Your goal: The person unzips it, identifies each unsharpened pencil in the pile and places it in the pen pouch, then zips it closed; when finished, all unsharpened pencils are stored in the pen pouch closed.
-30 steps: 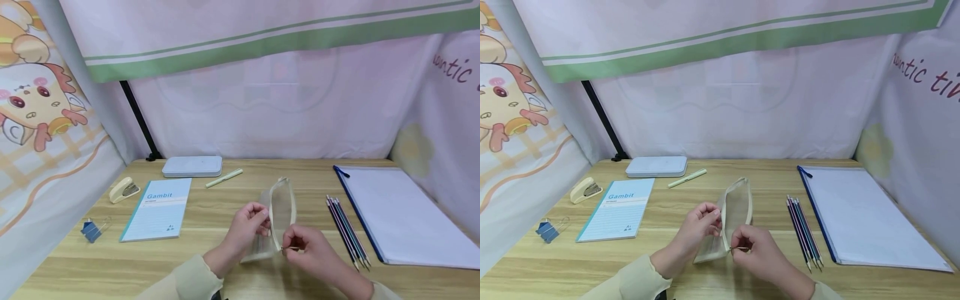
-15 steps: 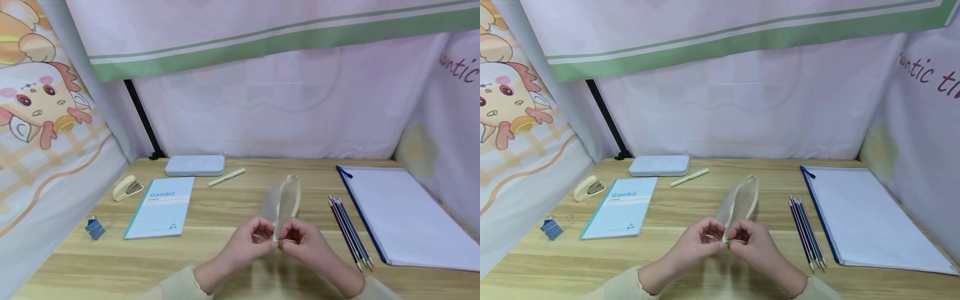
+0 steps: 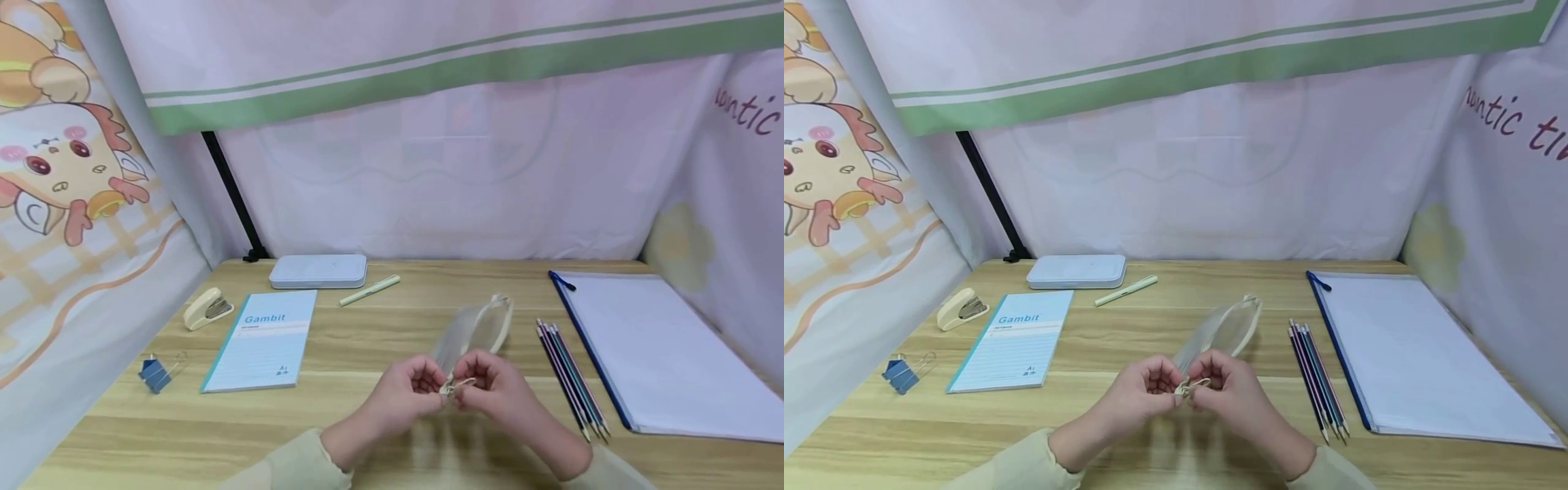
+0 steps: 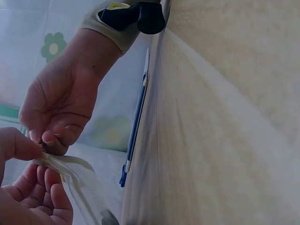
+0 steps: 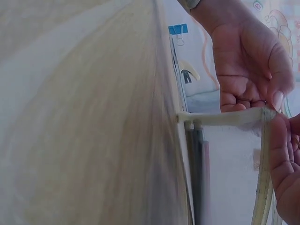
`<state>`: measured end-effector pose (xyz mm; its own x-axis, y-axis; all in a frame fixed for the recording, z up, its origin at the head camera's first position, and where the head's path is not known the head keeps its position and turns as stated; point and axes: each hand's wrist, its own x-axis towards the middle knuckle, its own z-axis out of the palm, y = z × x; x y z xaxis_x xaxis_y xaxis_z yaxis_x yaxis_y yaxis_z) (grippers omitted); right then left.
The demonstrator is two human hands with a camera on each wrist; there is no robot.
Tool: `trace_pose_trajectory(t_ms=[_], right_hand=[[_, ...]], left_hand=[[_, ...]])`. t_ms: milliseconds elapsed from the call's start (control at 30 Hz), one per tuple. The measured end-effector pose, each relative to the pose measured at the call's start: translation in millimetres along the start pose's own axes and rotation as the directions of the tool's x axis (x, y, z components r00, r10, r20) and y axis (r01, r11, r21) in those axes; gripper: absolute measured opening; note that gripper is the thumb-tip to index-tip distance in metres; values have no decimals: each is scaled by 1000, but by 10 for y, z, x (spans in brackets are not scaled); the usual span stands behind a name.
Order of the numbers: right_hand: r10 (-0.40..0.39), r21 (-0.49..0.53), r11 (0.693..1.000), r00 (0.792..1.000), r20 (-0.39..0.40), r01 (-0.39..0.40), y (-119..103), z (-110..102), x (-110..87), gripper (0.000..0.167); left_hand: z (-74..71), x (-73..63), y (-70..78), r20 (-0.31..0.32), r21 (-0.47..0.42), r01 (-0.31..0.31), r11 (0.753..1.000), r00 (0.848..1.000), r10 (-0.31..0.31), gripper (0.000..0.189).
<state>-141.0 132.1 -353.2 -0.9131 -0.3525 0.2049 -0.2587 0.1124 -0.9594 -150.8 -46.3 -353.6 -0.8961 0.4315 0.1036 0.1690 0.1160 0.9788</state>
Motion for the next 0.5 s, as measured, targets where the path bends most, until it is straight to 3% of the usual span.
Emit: trace_pose_trajectory(t_ms=[333,500], right_hand=[[58,49,997,991,118,-64,30,-179,-23,22],[33,46,998,980,196,-43,6,-261,-12,23]], left_hand=[[-34,6,-17,79,57,-19,998,997,14,18],[-21,4,7,84,105,-54,993,995,46,18]])
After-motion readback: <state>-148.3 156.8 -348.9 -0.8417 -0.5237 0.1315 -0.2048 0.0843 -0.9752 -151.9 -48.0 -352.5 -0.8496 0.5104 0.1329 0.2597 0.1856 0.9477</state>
